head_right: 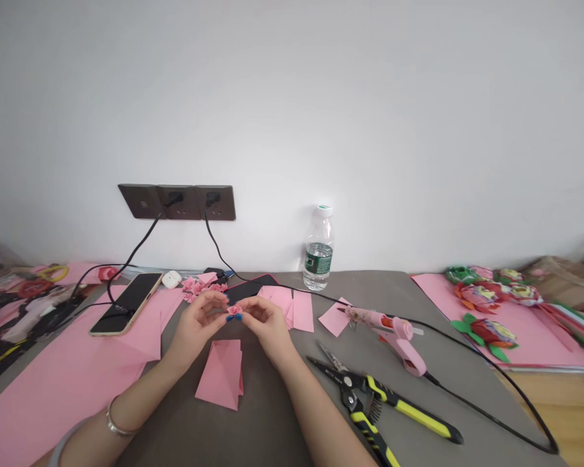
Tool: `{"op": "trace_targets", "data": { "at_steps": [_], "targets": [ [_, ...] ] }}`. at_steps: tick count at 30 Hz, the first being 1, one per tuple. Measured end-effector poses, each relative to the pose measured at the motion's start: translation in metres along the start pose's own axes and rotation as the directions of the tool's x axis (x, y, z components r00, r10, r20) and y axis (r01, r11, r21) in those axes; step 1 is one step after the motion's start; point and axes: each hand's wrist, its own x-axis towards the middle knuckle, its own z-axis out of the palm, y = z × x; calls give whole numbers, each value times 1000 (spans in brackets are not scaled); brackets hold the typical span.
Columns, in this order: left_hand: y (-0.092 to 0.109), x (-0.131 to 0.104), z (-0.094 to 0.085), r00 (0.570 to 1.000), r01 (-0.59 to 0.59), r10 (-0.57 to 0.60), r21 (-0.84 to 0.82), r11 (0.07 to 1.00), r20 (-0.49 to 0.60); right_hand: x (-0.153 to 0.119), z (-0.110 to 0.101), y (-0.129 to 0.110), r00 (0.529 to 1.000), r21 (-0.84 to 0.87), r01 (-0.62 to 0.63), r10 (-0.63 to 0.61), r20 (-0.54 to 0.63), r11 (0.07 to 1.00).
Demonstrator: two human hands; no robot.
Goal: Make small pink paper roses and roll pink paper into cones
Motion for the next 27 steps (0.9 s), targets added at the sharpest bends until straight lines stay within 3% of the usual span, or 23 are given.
{"op": "trace_targets", "data": {
  "at_steps": [14, 27],
  "targets": [
    [5, 1, -2, 998, 58, -58, -56, 997, 9, -1, 2, -2, 995, -77, 90, -92, -25, 993],
    [3, 0, 7, 929, 364, -360, -398, 842, 89, -3, 3, -2, 943, -319, 299, -329, -43, 900]
  ]
}}
